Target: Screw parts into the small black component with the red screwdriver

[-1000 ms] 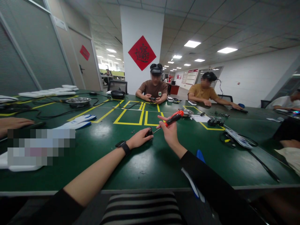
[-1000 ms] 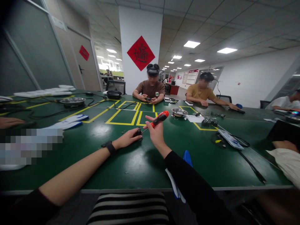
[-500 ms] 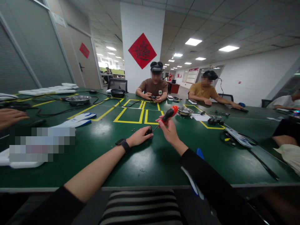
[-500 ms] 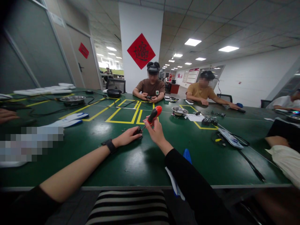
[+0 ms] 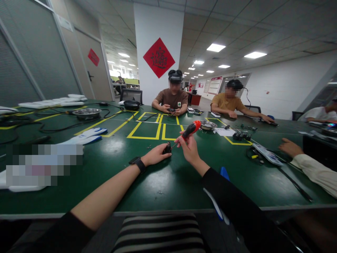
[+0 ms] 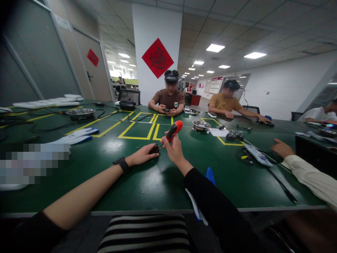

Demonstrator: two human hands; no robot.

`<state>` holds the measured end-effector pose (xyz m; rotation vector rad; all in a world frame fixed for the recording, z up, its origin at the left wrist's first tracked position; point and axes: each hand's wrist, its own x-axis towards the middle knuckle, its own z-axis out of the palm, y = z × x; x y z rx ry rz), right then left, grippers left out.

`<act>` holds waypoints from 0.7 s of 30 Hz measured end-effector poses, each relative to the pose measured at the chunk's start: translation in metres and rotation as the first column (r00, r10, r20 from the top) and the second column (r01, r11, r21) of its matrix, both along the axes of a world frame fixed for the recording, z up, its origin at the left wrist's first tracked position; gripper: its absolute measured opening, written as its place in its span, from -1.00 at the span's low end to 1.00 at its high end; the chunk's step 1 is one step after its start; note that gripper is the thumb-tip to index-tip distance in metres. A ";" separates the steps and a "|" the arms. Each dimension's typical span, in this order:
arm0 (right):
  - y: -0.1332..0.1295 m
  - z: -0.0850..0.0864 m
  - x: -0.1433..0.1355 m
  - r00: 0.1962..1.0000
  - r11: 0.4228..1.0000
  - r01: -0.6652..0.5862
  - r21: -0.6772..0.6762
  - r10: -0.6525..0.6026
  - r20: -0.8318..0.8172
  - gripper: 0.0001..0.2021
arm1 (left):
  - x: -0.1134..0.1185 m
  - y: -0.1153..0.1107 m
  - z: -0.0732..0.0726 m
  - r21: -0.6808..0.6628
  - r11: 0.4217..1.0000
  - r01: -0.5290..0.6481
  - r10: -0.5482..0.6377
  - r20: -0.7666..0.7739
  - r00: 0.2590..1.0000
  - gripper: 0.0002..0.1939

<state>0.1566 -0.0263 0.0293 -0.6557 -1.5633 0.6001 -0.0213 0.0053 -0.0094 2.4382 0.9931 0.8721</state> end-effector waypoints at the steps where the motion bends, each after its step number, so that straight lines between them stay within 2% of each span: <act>1: 0.000 0.000 0.000 1.000 1.000 0.002 0.001 -0.001 -0.006 -0.73 | 0.000 0.000 0.000 -0.002 1.000 -0.001 0.001 -0.001 1.000 -0.70; 7: -0.001 -0.001 0.000 1.000 1.000 0.012 0.006 -0.012 0.011 -0.74 | 0.000 -0.001 0.001 -0.016 1.000 0.002 -0.002 0.004 1.000 -0.70; 21: -0.001 -0.001 0.000 1.000 1.000 -0.012 -0.004 0.012 -0.002 -0.74 | 0.001 0.001 0.004 -0.159 0.987 0.028 -0.010 0.116 0.993 -0.79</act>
